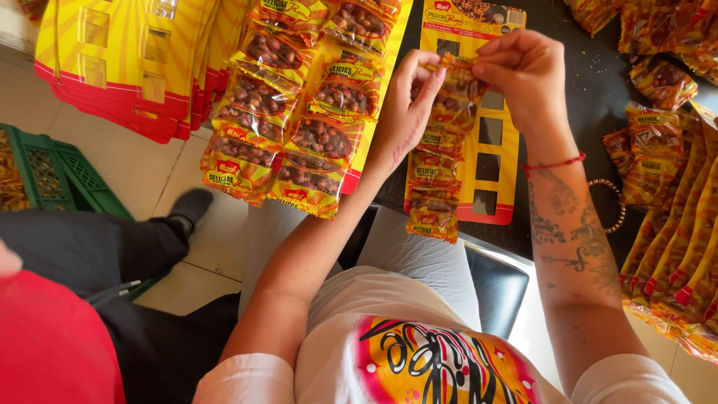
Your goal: The person places small individual bags of snacks into the slots of a larger display card, repeating this for several cards and then stacking the completed display cards on a table.
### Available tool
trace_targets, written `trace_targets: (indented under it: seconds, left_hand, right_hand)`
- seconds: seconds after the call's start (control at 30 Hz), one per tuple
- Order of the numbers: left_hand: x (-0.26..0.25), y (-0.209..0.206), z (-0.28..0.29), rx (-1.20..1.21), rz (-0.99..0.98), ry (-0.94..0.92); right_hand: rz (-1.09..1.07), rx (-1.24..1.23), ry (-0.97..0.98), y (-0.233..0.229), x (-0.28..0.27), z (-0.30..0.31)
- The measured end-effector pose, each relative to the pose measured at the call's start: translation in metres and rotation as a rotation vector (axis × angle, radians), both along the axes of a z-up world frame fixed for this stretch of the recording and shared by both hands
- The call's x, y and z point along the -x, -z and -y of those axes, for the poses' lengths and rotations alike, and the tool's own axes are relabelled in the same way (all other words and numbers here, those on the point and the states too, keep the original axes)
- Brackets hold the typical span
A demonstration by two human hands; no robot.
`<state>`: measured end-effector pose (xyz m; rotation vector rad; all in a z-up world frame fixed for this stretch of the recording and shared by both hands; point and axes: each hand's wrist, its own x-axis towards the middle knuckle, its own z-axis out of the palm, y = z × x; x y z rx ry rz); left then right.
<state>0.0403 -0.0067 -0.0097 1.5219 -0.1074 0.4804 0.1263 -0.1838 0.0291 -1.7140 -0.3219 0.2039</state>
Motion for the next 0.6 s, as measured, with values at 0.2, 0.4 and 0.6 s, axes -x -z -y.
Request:
trace_targets:
  seconds: [0.2,0.4,0.6]
  left_hand:
    - [0.004,0.004,0.004,-0.063,-0.102,-0.101]
    - [-0.011,0.032,0.007,-0.408,0.010,-0.195]
    - [0.003,0.003,0.001,-0.453,0.034,-0.216]
  right_hand:
    - [0.144,0.063,-0.036,0.037,-0.068,-0.019]
    - [0.559,0.374,-0.031,0.050,-0.086,-0.031]
    - [0.919,0.575,-0.141,0.031,-0.042,-0.047]
